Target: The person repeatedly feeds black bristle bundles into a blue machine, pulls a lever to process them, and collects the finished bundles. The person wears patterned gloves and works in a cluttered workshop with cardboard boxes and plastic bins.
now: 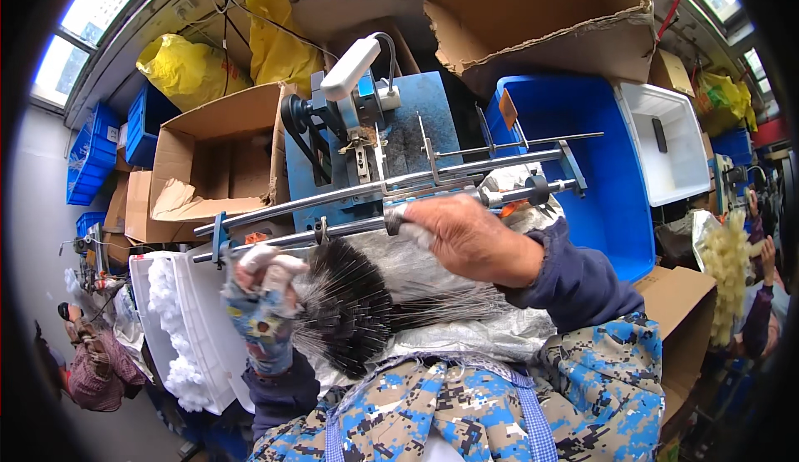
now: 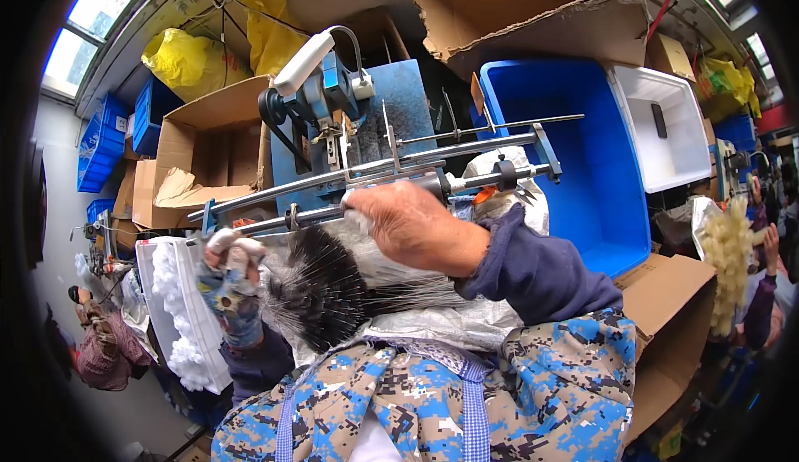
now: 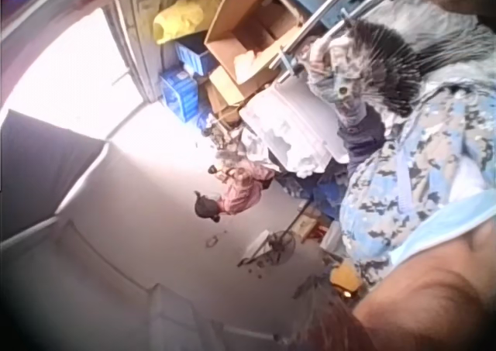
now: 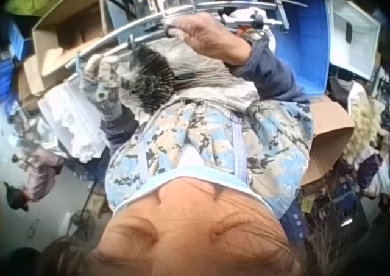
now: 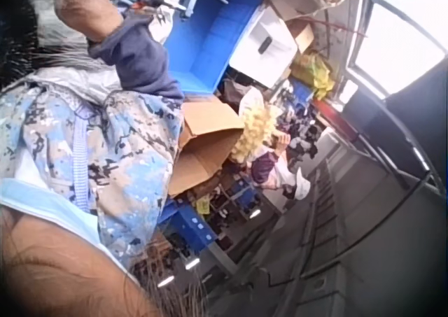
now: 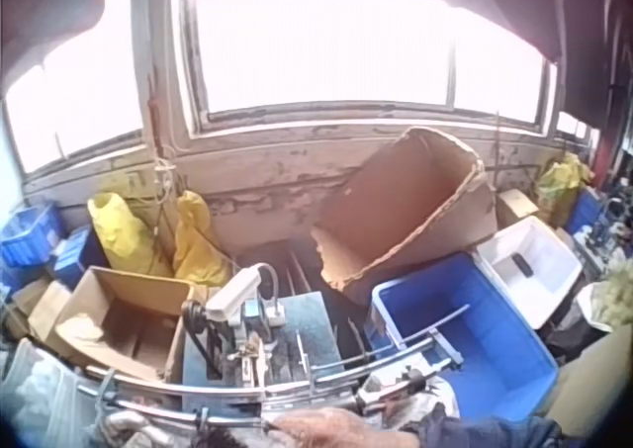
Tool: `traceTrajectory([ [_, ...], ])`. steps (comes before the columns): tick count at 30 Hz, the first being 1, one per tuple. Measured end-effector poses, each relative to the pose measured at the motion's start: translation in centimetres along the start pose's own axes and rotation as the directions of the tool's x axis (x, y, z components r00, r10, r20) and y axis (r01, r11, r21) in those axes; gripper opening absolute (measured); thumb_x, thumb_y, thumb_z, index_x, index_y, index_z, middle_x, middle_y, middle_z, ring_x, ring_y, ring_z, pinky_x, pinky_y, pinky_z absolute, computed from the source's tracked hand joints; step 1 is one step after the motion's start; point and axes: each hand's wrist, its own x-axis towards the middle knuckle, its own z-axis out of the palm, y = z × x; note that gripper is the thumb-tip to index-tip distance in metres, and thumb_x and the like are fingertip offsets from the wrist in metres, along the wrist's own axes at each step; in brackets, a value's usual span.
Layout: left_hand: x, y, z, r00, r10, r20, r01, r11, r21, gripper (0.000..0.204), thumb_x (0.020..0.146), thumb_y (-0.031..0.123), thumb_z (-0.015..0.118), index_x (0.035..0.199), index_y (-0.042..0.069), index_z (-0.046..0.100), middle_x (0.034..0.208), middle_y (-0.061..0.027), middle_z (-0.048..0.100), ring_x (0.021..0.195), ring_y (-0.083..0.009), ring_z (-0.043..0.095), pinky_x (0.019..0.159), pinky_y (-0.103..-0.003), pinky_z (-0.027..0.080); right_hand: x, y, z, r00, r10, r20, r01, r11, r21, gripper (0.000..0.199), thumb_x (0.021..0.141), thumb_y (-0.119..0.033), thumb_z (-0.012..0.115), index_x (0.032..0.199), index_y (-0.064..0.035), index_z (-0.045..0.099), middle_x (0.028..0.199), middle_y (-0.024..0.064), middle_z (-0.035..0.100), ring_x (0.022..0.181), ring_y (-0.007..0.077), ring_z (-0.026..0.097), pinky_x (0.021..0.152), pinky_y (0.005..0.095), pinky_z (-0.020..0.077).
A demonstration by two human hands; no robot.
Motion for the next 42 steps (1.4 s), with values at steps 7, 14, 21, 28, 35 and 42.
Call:
traceTrajectory([
  [7, 0.7, -1.3, -4.9, 0.972, 0.227, -0.057, -0.229, 0.880, -0.416, 0.035, 0.091, 0.010, 0.051, 0.125, 0.004, 0.047, 0.097, -0.0184, 0.061, 0.054, -0.0118, 0.051, 0.044, -0.024, 0.040, 9.0, 7.4, -0.1, 0.987, 0.059, -0.151, -0.159, 0.533, -0.831, 0.011, 0.076, -0.009, 0.053, 0.083, -0.0074, 0.061, 0.095, 0.0140, 0.054, 0.089, 0.0297, 0.054, 0.069, 0.0404, 0.0454],
  [14, 0.2, -2.7, -3.2, 0.992, 0.086, -0.090, -0.109, 0.952, -0.286, 0.029, 0.092, 0.010, 0.050, 0.121, 0.007, 0.052, 0.093, -0.0136, 0.062, 0.048, -0.0112, 0.049, 0.040, -0.025, 0.040, 9.6, 9.1, 0.7, 0.985, 0.095, -0.144, -0.172, 0.501, -0.848, 0.011, 0.076, -0.013, 0.054, 0.084, -0.0094, 0.061, 0.092, 0.0104, 0.057, 0.090, 0.0292, 0.054, 0.069, 0.0425, 0.0433],
  [21, 0.1, -3.2, -2.7, 0.999, 0.021, 0.032, -0.009, 0.940, -0.341, 0.026, 0.093, 0.008, 0.048, 0.118, 0.010, 0.052, 0.093, -0.0123, 0.062, 0.049, -0.0117, 0.050, 0.044, -0.025, 0.042, 9.7, 9.9, 0.8, 0.992, 0.054, -0.113, -0.124, 0.575, -0.809, 0.013, 0.076, -0.015, 0.054, 0.084, -0.0107, 0.063, 0.088, 0.0079, 0.060, 0.086, 0.0308, 0.054, 0.069, 0.0436, 0.0427],
  [28, -0.1, -3.6, -0.6, 0.997, 0.051, -0.053, -0.066, 0.937, -0.343, 0.030, 0.089, 0.006, 0.053, 0.119, 0.006, 0.051, 0.093, -0.0192, 0.062, 0.054, -0.0180, 0.056, 0.047, -0.027, 0.044, 10.0, 11.7, 0.8, 0.987, 0.042, -0.155, -0.142, 0.680, -0.719, 0.017, 0.075, -0.012, 0.054, 0.087, -0.0112, 0.065, 0.087, 0.0055, 0.061, 0.087, 0.0297, 0.055, 0.075, 0.0448, 0.0416],
  [35, -0.5, -3.3, -3.3, 1.000, 0.007, 0.007, -0.004, 0.949, -0.315, 0.028, 0.092, 0.012, 0.050, 0.120, 0.008, 0.051, 0.091, -0.0122, 0.063, 0.048, -0.0122, 0.050, 0.045, -0.027, 0.043, 7.2, 9.9, -0.6, 0.967, -0.043, -0.250, -0.183, 0.565, -0.804, 0.037, 0.074, -0.024, 0.062, 0.105, -0.0026, 0.059, 0.124, 0.0156, 0.043, 0.109, 0.0324, 0.041, 0.086, 0.0480, 0.0324],
  [42, 0.1, -4.1, -0.6, 0.994, 0.081, 0.078, -0.049, 0.939, -0.341, 0.029, 0.093, 0.013, 0.047, 0.122, 0.008, 0.050, 0.098, -0.0183, 0.062, 0.050, -0.0156, 0.053, 0.044, -0.027, 0.043, 4.6, 7.8, -0.4, 0.953, 0.200, -0.227, -0.302, 0.607, -0.735, 0.059, 0.072, -0.033, 0.069, 0.116, 0.0030, 0.050, 0.115, 0.0159, 0.038, 0.109, 0.0303, 0.039, 0.082, 0.0424, 0.0391],
])
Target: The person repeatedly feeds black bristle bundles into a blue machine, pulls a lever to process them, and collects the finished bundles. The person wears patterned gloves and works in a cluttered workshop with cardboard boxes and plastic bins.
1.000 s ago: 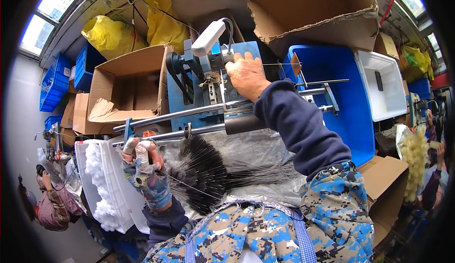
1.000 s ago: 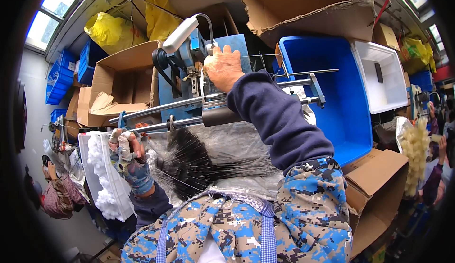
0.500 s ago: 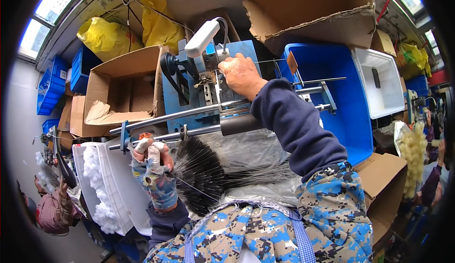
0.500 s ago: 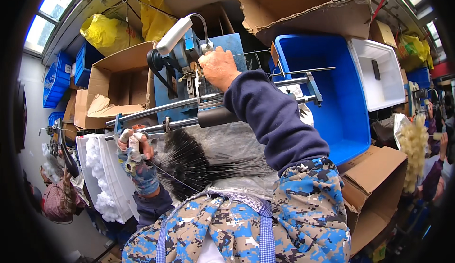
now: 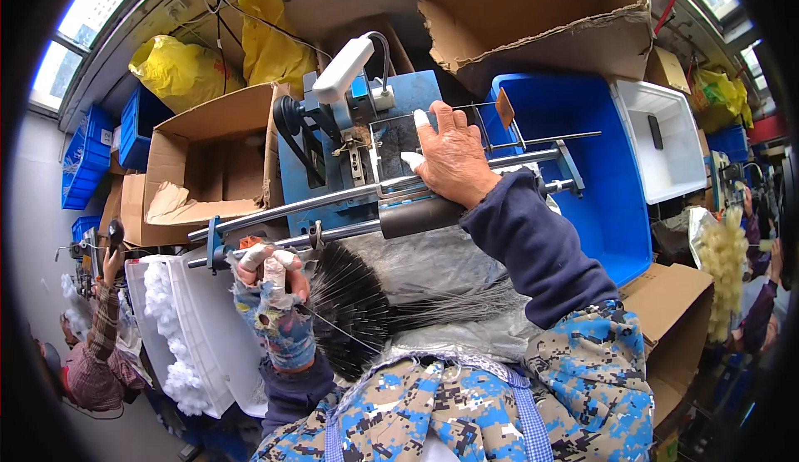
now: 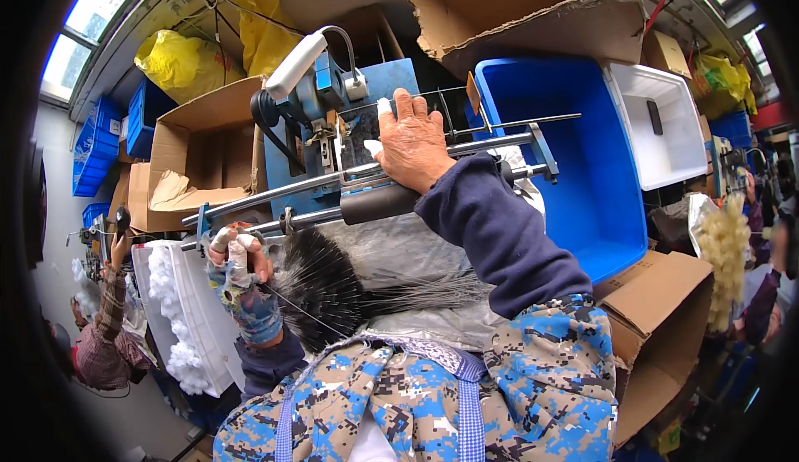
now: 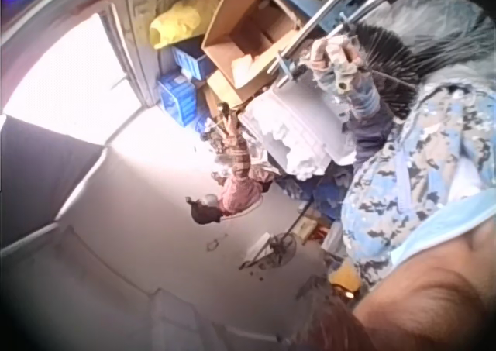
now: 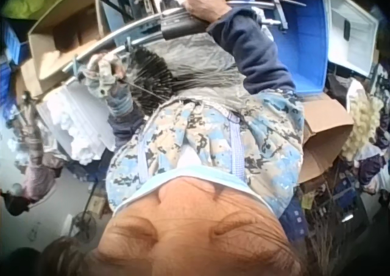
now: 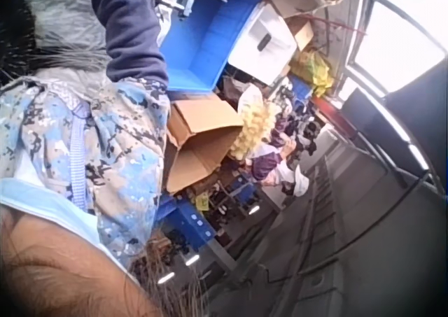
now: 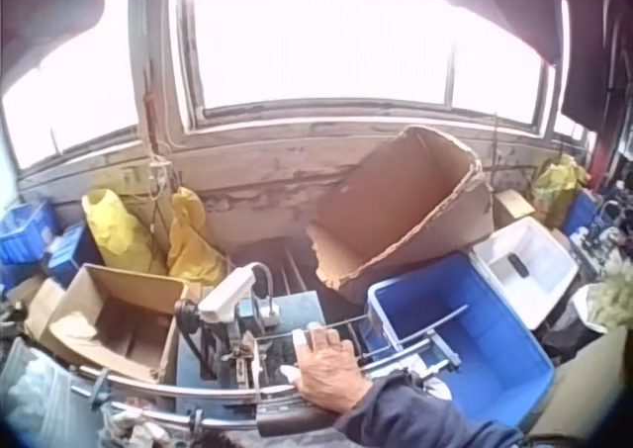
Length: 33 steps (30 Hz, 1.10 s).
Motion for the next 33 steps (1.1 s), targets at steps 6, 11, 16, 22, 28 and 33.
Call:
traceTrajectory([
  [6, -0.5, 0.5, -0.9, 0.994, -0.051, -0.093, 0.045, 0.997, -0.062, 0.030, 0.090, 0.008, 0.052, 0.119, 0.004, 0.051, 0.096, -0.0218, 0.062, 0.051, -0.0183, 0.054, 0.044, -0.027, 0.043, 0.4, -0.7, 1.1, 0.999, 0.007, 0.037, -0.010, 0.997, 0.076, 0.061, 0.079, -0.030, 0.063, 0.121, 0.0085, 0.043, 0.105, 0.0180, 0.044, 0.094, 0.0316, 0.053, 0.080, 0.0352, 0.0462],
  [11, -1.0, 0.9, -2.2, 0.996, -0.062, -0.059, 0.057, 0.995, -0.076, 0.032, 0.090, 0.010, 0.053, 0.122, 0.007, 0.051, 0.098, -0.0224, 0.062, 0.053, -0.0196, 0.056, 0.045, -0.030, 0.045, 1.3, -4.2, 2.2, 0.999, -0.047, -0.009, 0.048, 0.995, 0.089, 0.063, 0.079, -0.032, 0.062, 0.120, 0.0117, 0.042, 0.102, 0.0211, 0.049, 0.087, 0.0313, 0.056, 0.074, 0.0341, 0.0486],
  [16, 0.1, 0.7, 2.2, 0.989, 0.060, -0.137, -0.038, 0.987, 0.154, 0.028, 0.090, 0.009, 0.052, 0.117, 0.005, 0.052, 0.089, -0.0210, 0.064, 0.048, -0.0166, 0.051, 0.044, -0.027, 0.044, 2.0, -6.0, 3.4, 0.995, -0.089, -0.036, 0.092, 0.992, 0.088, 0.062, 0.080, -0.031, 0.061, 0.119, 0.0127, 0.041, 0.098, 0.0213, 0.051, 0.079, 0.0305, 0.058, 0.066, 0.0342, 0.0505],
  [22, -0.9, 2.5, -2.0, 0.993, -0.028, -0.116, 0.027, 1.000, -0.015, 0.024, 0.092, 0.011, 0.049, 0.115, 0.007, 0.054, 0.092, -0.0143, 0.064, 0.044, -0.0130, 0.050, 0.040, -0.026, 0.042, 0.7, -1.5, 0.8, 0.991, -0.107, 0.077, 0.108, 0.994, -0.013, 0.053, 0.076, -0.027, 0.065, 0.110, 0.0099, 0.048, 0.100, 0.0191, 0.047, 0.088, 0.0299, 0.053, 0.071, 0.0363, 0.0483],
  [28, 0.6, 0.8, 0.3, 0.992, 0.097, -0.078, -0.088, 0.990, 0.112, 0.026, 0.092, 0.011, 0.050, 0.117, 0.008, 0.054, 0.091, -0.0137, 0.063, 0.047, -0.0124, 0.051, 0.040, -0.025, 0.041, 2.2, 2.4, -2.0, 0.966, -0.099, -0.239, 0.052, 0.979, -0.196, 0.023, 0.073, -0.016, 0.064, 0.091, -0.0027, 0.061, 0.094, 0.0089, 0.055, 0.093, 0.0248, 0.049, 0.076, 0.0387, 0.0370],
  [33, 1.6, 2.0, -0.2, 0.991, 0.134, 0.020, -0.136, 0.986, 0.101, 0.031, 0.090, 0.012, 0.053, 0.121, 0.007, 0.051, 0.097, -0.0162, 0.061, 0.050, -0.0140, 0.051, 0.043, -0.026, 0.042, 2.3, 3.8, -2.1, 0.987, -0.115, 0.111, 0.141, 0.954, -0.263, 0.012, 0.077, -0.008, 0.053, 0.082, -0.0095, 0.064, 0.084, 0.0076, 0.064, 0.089, 0.0228, 0.055, 0.077, 0.0382, 0.0378],
])
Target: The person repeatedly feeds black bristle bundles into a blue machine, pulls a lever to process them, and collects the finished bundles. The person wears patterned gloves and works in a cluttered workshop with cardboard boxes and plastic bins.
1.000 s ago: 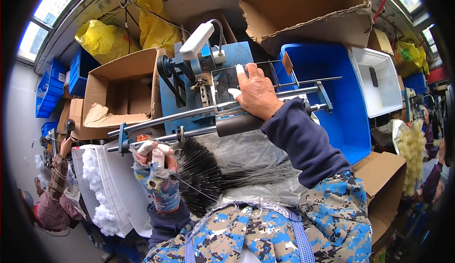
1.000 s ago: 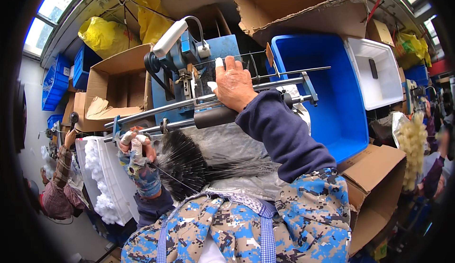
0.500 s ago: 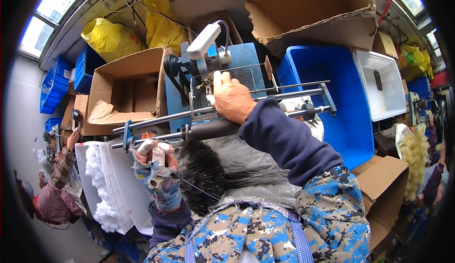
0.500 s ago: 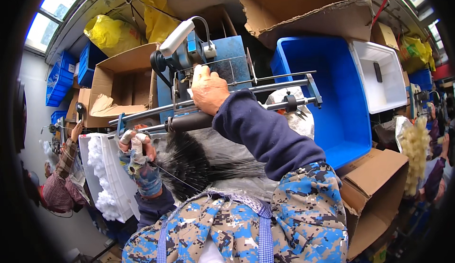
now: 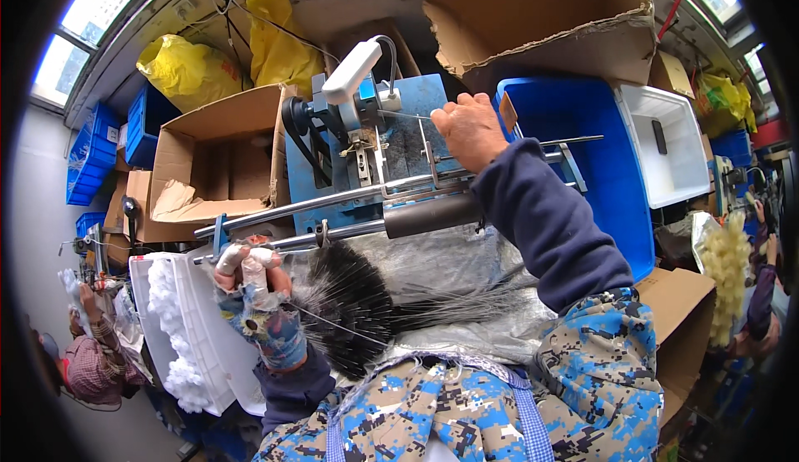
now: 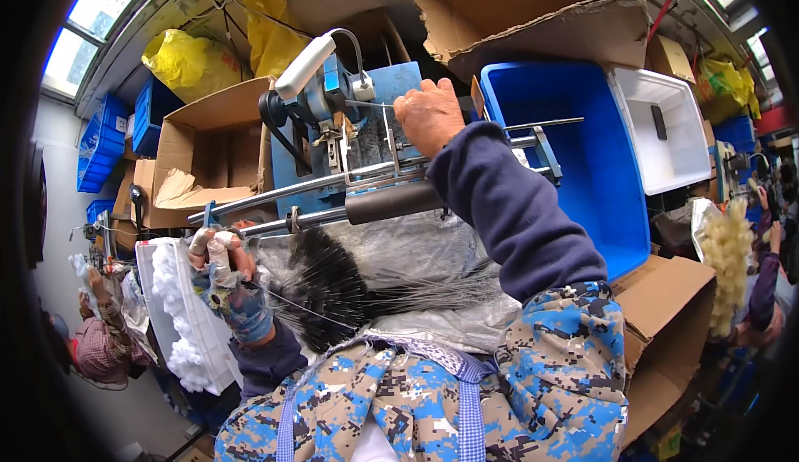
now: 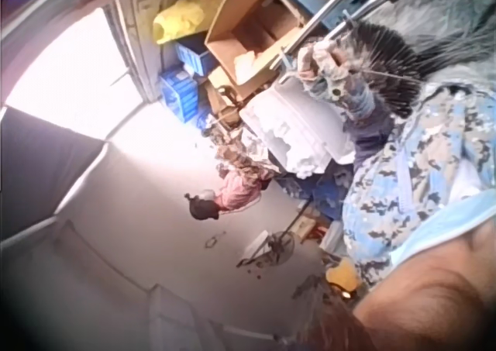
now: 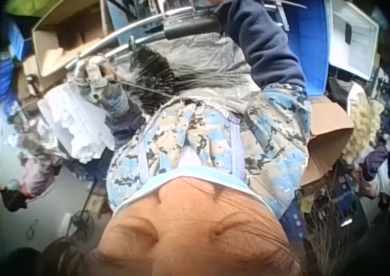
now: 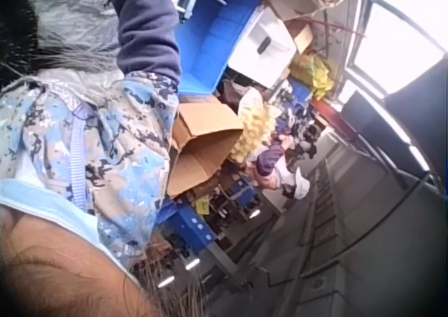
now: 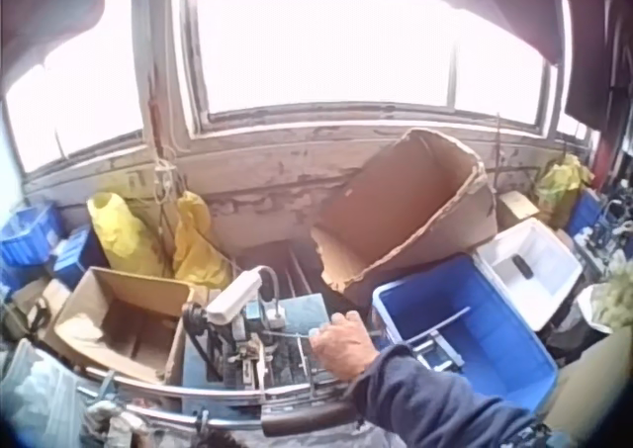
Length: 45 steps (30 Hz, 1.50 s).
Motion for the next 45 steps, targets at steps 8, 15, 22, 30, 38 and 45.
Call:
traceTrajectory([
  [8, 0.0, 1.4, 1.8, 0.926, 0.262, -0.271, -0.225, 0.961, 0.161, 0.025, 0.092, 0.009, 0.049, 0.115, 0.003, 0.051, 0.084, -0.0147, 0.061, 0.046, -0.0104, 0.047, 0.041, -0.023, 0.039, -10.2, -6.5, -5.7, 0.916, -0.372, -0.148, 0.377, 0.675, 0.635, 0.031, 0.073, -0.011, 0.062, 0.097, 0.0047, 0.051, 0.086, 0.0144, 0.061, 0.077, 0.0296, 0.057, 0.073, 0.0405, 0.0426],
  [15, -1.1, 1.6, 6.3, 0.991, 0.125, 0.042, -0.132, 0.949, 0.285, 0.044, 0.076, 0.016, 0.072, 0.113, 0.007, 0.050, 0.100, -0.0177, 0.061, 0.074, -0.0177, 0.058, 0.061, -0.027, 0.048, -8.1, -12.6, -5.9, 0.930, -0.364, -0.044, 0.021, -0.067, 0.998, 0.030, 0.084, 0.003, 0.053, 0.114, 0.0015, 0.052, 0.093, 0.0155, 0.060, 0.089, 0.0211, 0.062, 0.078, 0.0328, 0.0488],
  [22, -6.2, 1.2, -5.2, 0.783, -0.604, 0.147, -0.272, -0.121, 0.955, 0.083, 0.058, 0.024, 0.081, 0.127, 0.001, 0.041, 0.104, -0.0159, 0.059, 0.090, -0.0316, 0.058, 0.074, -0.036, 0.047, -2.1, -4.9, -2.1, 0.956, -0.005, -0.292, 0.143, 0.880, 0.452, 0.015, 0.079, -0.004, 0.057, 0.094, -0.0047, 0.060, 0.075, 0.0115, 0.058, 0.070, 0.0294, 0.059, 0.060, 0.0380, 0.0481],
  [30, -4.2, 0.4, -3.0, 0.811, -0.561, 0.164, -0.030, 0.240, 0.970, 0.061, 0.060, 0.008, 0.074, 0.115, -0.003, 0.051, 0.096, -0.0175, 0.061, 0.091, -0.0371, 0.057, 0.077, -0.039, 0.047, 2.7, -4.9, 1.7, 0.976, 0.031, -0.218, 0.000, 0.990, 0.139, 0.011, 0.075, -0.009, 0.054, 0.084, -0.0077, 0.060, 0.091, 0.0118, 0.054, 0.090, 0.0278, 0.054, 0.071, 0.0394, 0.0436],
  [38, -3.7, -4.8, -1.2, 0.824, -0.561, 0.077, 0.173, 0.378, 0.910, 0.026, 0.070, 0.002, 0.067, 0.094, -0.001, 0.057, 0.086, -0.0154, 0.059, 0.079, -0.0328, 0.059, 0.068, -0.038, 0.047, 3.0, -5.2, 2.2, 0.980, 0.032, -0.194, -0.011, 0.994, 0.112, 0.012, 0.074, -0.010, 0.055, 0.085, -0.0083, 0.060, 0.092, 0.0097, 0.056, 0.088, 0.0263, 0.055, 0.071, 0.0394, 0.0441],
  [45, -3.3, -2.0, 0.6, 0.875, -0.403, 0.267, -0.272, 0.048, 0.961, 0.025, 0.078, 0.009, 0.065, 0.100, 0.001, 0.058, 0.089, -0.0166, 0.059, 0.083, -0.0330, 0.059, 0.068, -0.038, 0.048, 3.4, -5.2, 3.0, 0.977, 0.008, -0.213, 0.036, 0.979, 0.199, 0.012, 0.075, -0.010, 0.054, 0.083, -0.0093, 0.062, 0.088, 0.0072, 0.059, 0.088, 0.0266, 0.055, 0.071, 0.0404, 0.0431],
])
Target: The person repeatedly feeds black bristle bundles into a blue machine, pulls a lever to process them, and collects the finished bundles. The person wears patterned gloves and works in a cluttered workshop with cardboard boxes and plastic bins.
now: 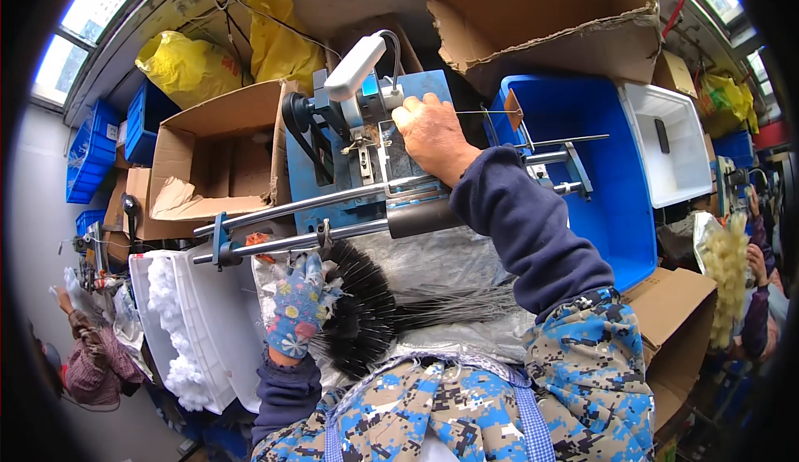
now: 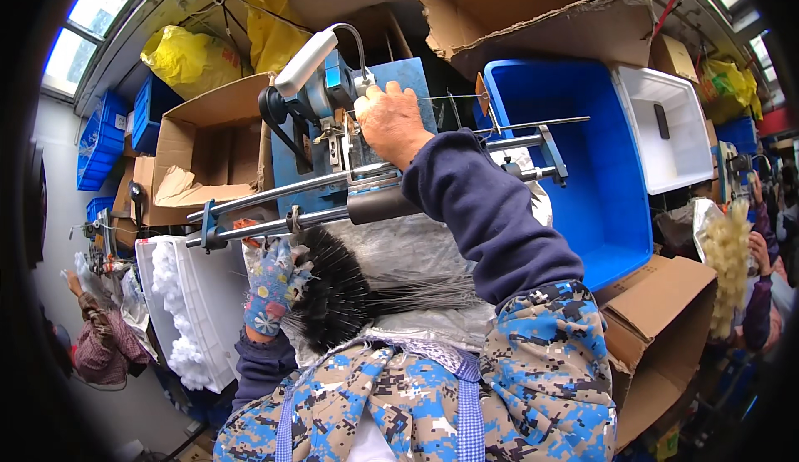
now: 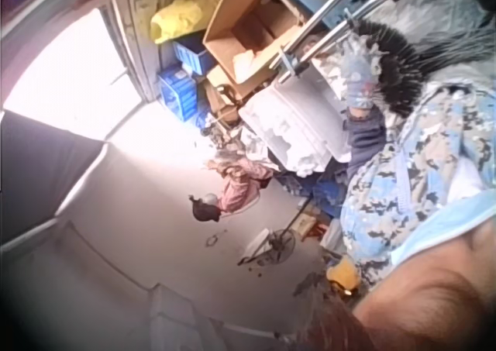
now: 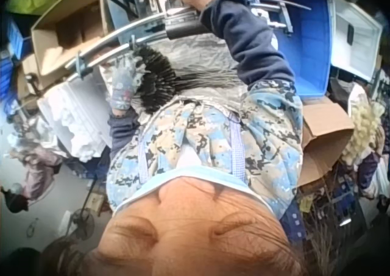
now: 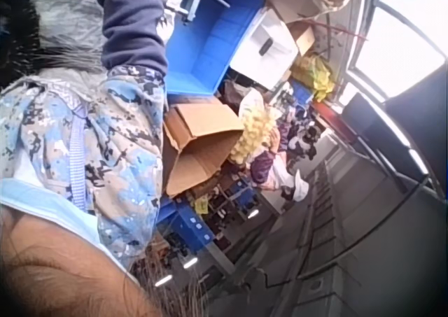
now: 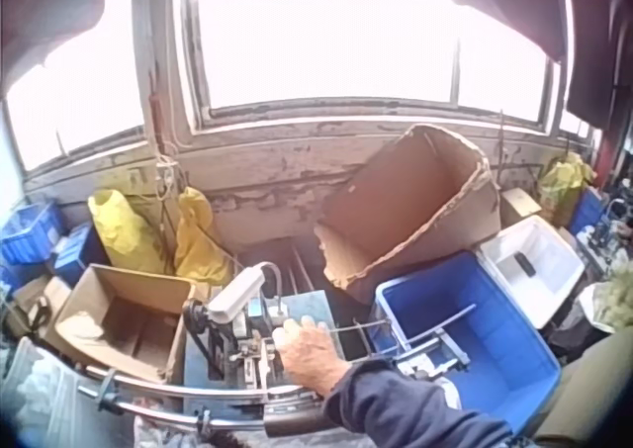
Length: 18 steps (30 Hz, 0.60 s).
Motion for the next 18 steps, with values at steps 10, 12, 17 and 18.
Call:
traceTrajectory([
  [10, -1.4, 1.4, -1.9, 0.996, -0.067, -0.057, 0.058, 0.987, -0.149, 0.034, 0.068, 0.016, 0.072, 0.096, 0.004, 0.058, 0.083, -0.0138, 0.058, 0.070, -0.0341, 0.058, 0.058, -0.041, 0.047, -1.6, 0.9, -0.7, 0.991, 0.098, -0.087, -0.100, 0.995, -0.022, 0.032, 0.076, -0.023, 0.061, 0.101, -0.0041, 0.060, 0.125, 0.0161, 0.040, 0.111, 0.0324, 0.038, 0.088, 0.0471, 0.0321],
  [12, -1.7, 1.1, -1.7, 0.983, -0.153, 0.106, 0.177, 0.943, -0.281, 0.041, 0.068, 0.015, 0.071, 0.106, 0.007, 0.058, 0.093, -0.0151, 0.059, 0.080, -0.0349, 0.059, 0.066, -0.041, 0.049, -3.2, 0.8, -2.2, 0.997, 0.077, 0.030, -0.076, 0.997, -0.030, 0.045, 0.071, -0.027, 0.067, 0.105, 0.0006, 0.057, 0.128, 0.0177, 0.034, 0.113, 0.0327, 0.036, 0.089, 0.0464, 0.0327],
  [17, -0.7, 1.4, 0.7, 0.998, 0.046, -0.051, -0.052, 0.992, -0.117, 0.037, 0.072, -0.001, 0.066, 0.107, 0.005, 0.057, 0.096, -0.0142, 0.058, 0.088, -0.0323, 0.058, 0.075, -0.036, 0.048, -4.4, -0.2, -3.0, 0.969, 0.187, 0.162, -0.192, 0.981, 0.013, 0.057, 0.074, -0.031, 0.067, 0.117, 0.0026, 0.050, 0.119, 0.0168, 0.036, 0.105, 0.0304, 0.042, 0.081, 0.0417, 0.0410],
  [18, -0.9, 1.0, 0.8, 0.999, 0.019, -0.034, -0.024, 0.985, -0.168, 0.037, 0.071, -0.002, 0.066, 0.107, 0.005, 0.057, 0.096, -0.0139, 0.058, 0.087, -0.0323, 0.058, 0.074, -0.036, 0.048, -4.4, -0.2, -2.9, 0.968, 0.198, 0.156, -0.207, 0.978, 0.038, 0.057, 0.075, -0.031, 0.066, 0.118, 0.0028, 0.049, 0.117, 0.0166, 0.038, 0.103, 0.0302, 0.044, 0.080, 0.0411, 0.0423],
])
